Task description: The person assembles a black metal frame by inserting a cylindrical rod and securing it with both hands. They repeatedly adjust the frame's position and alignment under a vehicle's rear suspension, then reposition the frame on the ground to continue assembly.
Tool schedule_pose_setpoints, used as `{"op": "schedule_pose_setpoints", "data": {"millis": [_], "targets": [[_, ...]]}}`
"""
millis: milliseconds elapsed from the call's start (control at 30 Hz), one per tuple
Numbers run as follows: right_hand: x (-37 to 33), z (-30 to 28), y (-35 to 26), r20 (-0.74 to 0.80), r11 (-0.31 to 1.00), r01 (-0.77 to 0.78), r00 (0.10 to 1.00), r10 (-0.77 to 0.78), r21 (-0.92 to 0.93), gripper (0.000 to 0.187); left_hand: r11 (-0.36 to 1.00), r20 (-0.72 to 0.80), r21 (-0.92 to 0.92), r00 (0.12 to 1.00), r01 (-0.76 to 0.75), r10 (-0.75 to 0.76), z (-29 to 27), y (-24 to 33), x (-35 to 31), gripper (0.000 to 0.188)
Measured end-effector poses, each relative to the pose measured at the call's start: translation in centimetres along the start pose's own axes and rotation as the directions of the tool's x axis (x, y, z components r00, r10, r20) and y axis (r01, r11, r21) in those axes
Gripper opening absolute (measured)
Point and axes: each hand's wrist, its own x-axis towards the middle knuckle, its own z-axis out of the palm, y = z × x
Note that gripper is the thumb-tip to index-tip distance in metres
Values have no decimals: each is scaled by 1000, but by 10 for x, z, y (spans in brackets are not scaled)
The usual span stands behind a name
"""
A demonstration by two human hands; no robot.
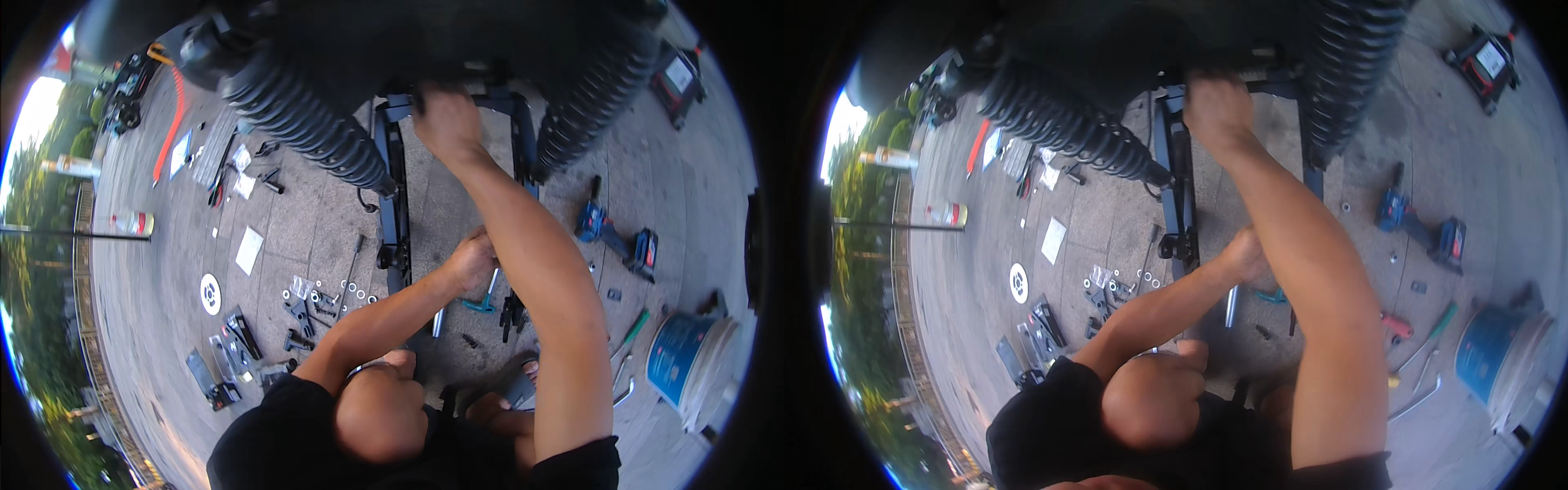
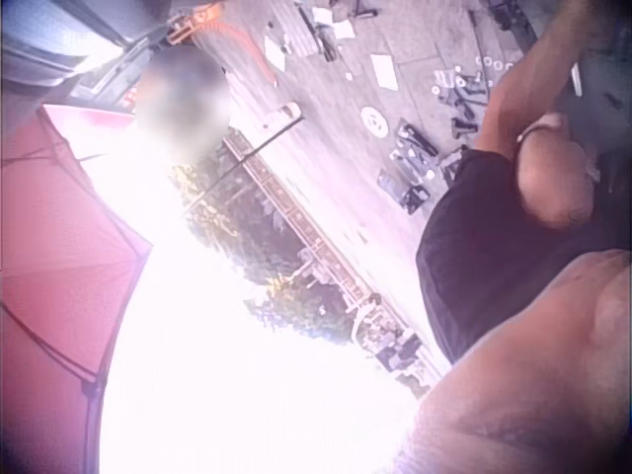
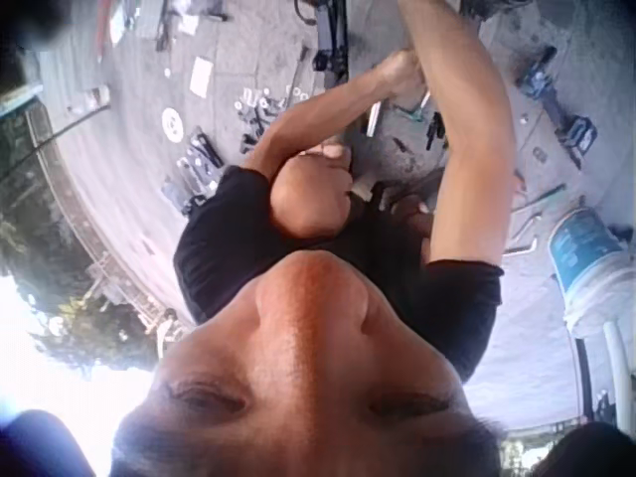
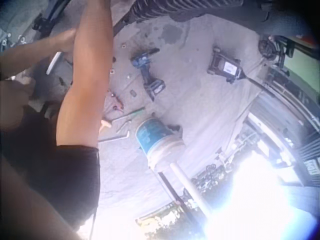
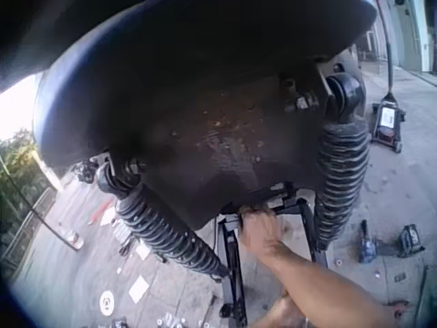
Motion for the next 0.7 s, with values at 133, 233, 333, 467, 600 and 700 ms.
{"op": "schedule_pose_setpoints", "data": {"millis": [133,233,333,467,600,700], "targets": [[25,17,4,155,971,-149,972,179,-187,21,994,162,-105,987,13,4,-16,-17,4,40],[46,19,3,421,909,-404,810,408,-105,24,990,243,-138,970,17,17,-20,-26,6,40],[60,25,6,505,842,-537,715,483,-47,31,990,258,-131,966,52,-17,-17,-29,7,41],[76,46,17,522,885,-460,738,426,-72,34,988,267,-132,963,76,-38,-12,-28,6,41],[87,70,28,482,902,-424,808,338,78,40,987,274,-132,960,96,-56,-11,-30,4,41],[89,77,33,339,903,-362,900,273,233,41,984,278,-139,958,110,-68,-12,-32,4,41]]}}
